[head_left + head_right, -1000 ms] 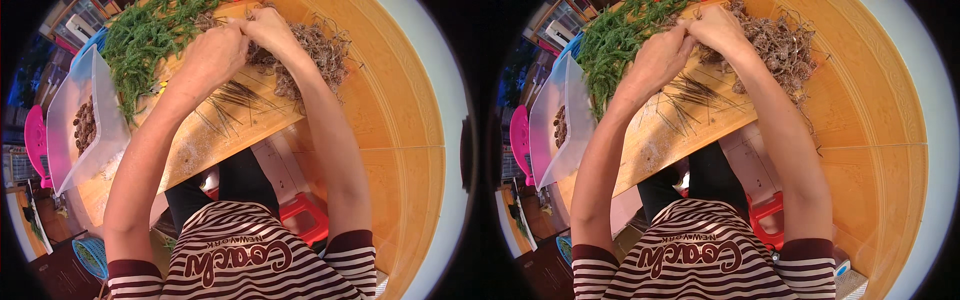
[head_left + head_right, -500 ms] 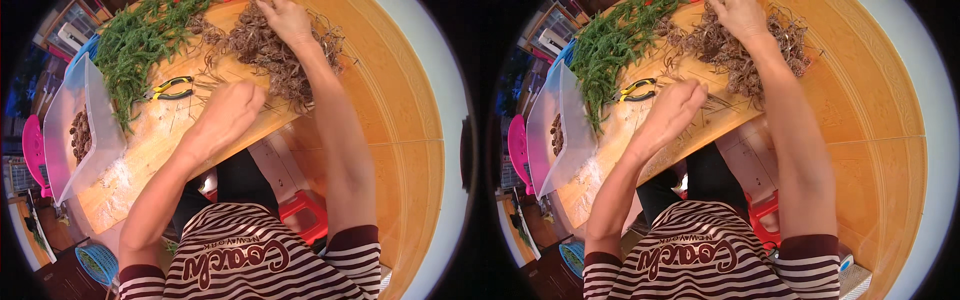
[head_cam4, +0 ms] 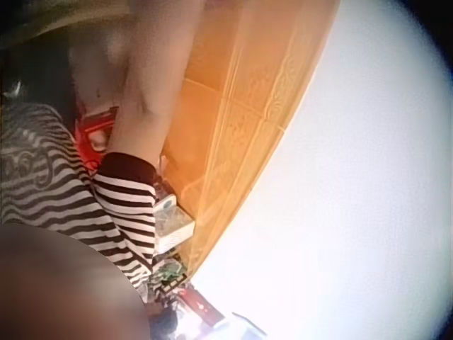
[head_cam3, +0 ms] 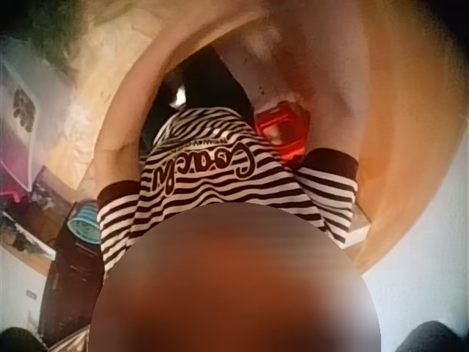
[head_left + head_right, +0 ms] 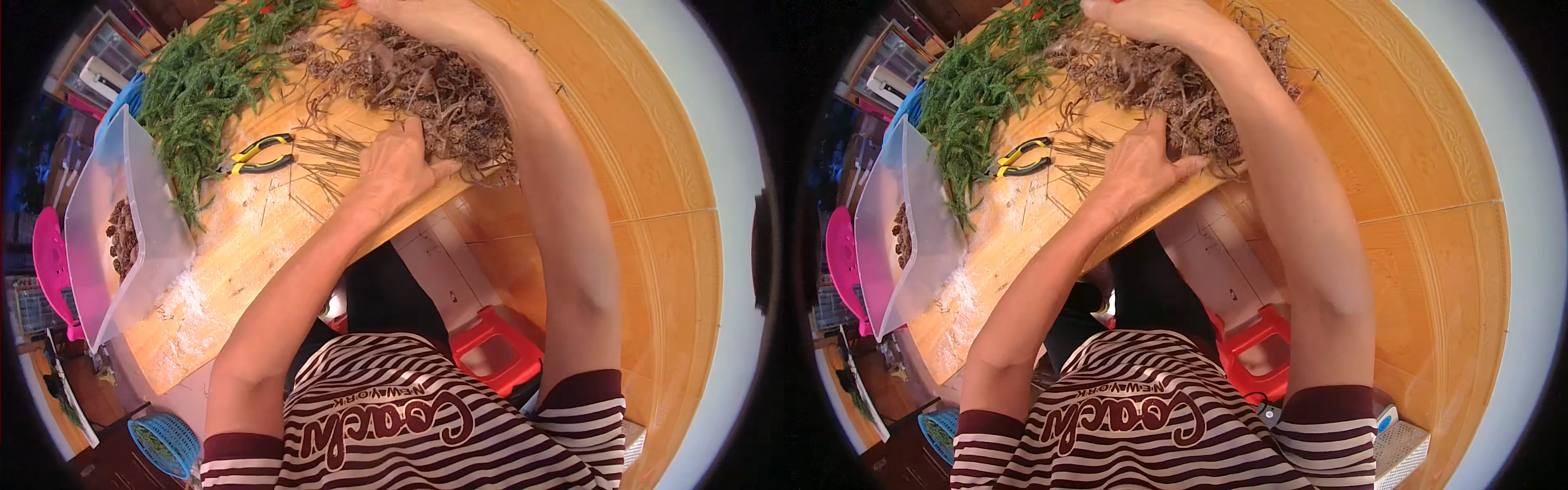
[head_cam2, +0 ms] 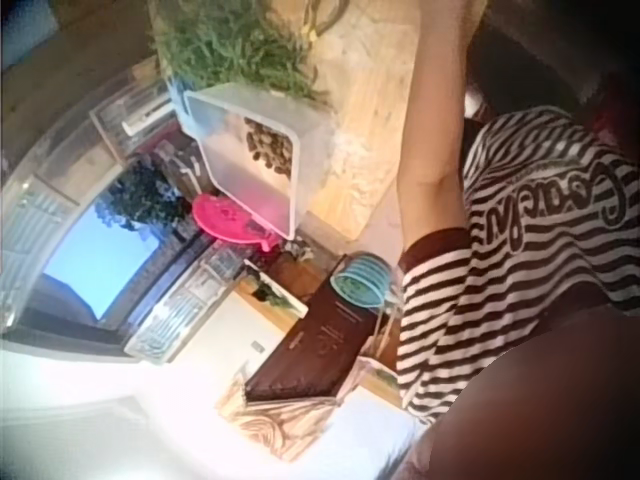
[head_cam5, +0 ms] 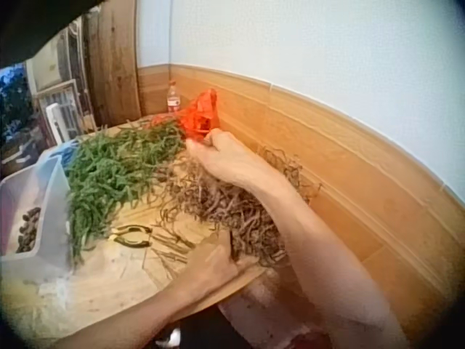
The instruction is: The person is manually sorting and untangling bunches of dried plant roots on a wooden table, placing cleaned parts into containers.
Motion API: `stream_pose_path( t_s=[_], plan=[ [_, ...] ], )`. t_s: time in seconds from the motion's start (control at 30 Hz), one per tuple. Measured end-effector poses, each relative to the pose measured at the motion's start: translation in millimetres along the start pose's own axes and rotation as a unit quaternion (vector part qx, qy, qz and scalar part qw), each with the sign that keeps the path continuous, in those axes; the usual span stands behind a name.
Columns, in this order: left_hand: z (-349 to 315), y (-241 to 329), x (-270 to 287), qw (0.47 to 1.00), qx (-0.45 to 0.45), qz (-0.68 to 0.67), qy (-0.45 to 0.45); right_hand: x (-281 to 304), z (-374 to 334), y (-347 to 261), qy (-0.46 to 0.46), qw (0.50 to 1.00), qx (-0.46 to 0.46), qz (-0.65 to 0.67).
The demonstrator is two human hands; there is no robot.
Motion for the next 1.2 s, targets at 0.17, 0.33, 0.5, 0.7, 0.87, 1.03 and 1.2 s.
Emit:
stream_pose_path(
  t_s=[0.17, 0.33, 0.5, 0.7, 0.87, 1.03, 1.2],
  plan=[
    [7.1, -4.5, 1.4, 0.999, 0.009, -0.041, 0.0, 23.1, -21.5, -17.1, -0.105, 0.992, 0.012, -0.073],
    [10.2, -7.6, 6.5, 0.998, -0.026, -0.061, 0.016, 24.5, -50.4, 45.7, -0.218, 0.966, 0.119, -0.078],
    [13.5, -7.6, 9.8, 0.992, -0.012, -0.128, 0.007, 5.2, -79.5, 66.2, -0.197, 0.908, 0.196, -0.312],
    [10.9, -2.0, 12.6, 0.986, -0.008, -0.166, 0.001, -5.9, -79.3, 75.9, -0.18, 0.913, 0.156, -0.33],
    [10.5, 3.2, 17.4, 0.993, -0.002, -0.122, 0.002, -8.2, -75.7, 81.1, -0.153, 0.923, 0.177, -0.306],
    [9.6, 4.7, 18.6, 0.999, -0.017, -0.049, 0.006, -10.3, -77.6, 79.9, -0.183, 0.906, 0.166, -0.343],
    [13.4, -1.1, 27.2, 0.999, -0.041, 0.019, 0.008, -16.3, -82.9, 75.8, -0.197, 0.899, 0.164, -0.356]
  ],
)
Point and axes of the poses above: each hand's wrist, its own z-axis towards the middle knuckle, its own x-axis out of the back of the hand, y = z × x, the point moved 3 cm from there along z, towards the middle knuckle, and after that the axes turned 2 degrees about -y, right-handed, at the moved point
